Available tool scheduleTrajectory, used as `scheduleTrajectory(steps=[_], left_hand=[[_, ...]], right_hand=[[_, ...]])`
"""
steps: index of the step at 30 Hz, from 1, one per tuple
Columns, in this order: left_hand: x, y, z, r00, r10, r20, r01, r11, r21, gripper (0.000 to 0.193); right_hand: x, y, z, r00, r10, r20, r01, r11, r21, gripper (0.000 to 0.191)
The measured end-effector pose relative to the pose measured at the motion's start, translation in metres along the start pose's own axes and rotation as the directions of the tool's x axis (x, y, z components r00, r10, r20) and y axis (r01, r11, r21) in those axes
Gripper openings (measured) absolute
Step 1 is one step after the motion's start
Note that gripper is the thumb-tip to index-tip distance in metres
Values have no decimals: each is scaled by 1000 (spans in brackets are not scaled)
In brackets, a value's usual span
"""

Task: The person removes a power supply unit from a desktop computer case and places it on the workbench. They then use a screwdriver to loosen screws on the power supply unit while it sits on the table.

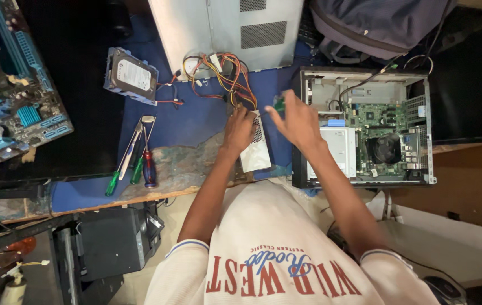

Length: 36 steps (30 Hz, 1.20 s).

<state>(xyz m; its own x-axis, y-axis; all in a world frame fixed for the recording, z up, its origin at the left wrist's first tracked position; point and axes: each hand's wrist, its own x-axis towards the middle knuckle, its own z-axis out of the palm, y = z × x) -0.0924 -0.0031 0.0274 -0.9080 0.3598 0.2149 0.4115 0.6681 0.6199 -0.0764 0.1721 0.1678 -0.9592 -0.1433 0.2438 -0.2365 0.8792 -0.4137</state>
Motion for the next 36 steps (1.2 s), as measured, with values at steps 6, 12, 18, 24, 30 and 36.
scheduleTrajectory(steps=[6, 12, 18, 24, 30, 36], left_hand=[[-1, 1, 0, 1000, -19, 6, 19, 1000, -16, 37], [1, 0, -1, 998, 43, -54, -42, 999, 28, 35], [5, 4, 8, 996, -3, -86, 7, 999, 47, 27], [8, 1, 25, 977, -80, -196, 70, 996, -59, 30], [14, -5, 26, 977, -141, -162, 118, 982, -149, 29], [18, -5, 22, 972, -136, -189, 112, 985, -133, 30]], right_hand=[[31, -16, -7, 987, -107, 119, 114, 992, -57, 30], [44, -22, -22, 939, -290, 186, 284, 957, 57, 34], [47, -29, -17, 957, -166, 237, 188, 979, -73, 34], [45, -23, -6, 961, -186, 203, 205, 976, -79, 27], [46, -28, -3, 970, -178, 163, 188, 981, -48, 28], [47, -33, -3, 984, -25, 174, 56, 983, -173, 33]])
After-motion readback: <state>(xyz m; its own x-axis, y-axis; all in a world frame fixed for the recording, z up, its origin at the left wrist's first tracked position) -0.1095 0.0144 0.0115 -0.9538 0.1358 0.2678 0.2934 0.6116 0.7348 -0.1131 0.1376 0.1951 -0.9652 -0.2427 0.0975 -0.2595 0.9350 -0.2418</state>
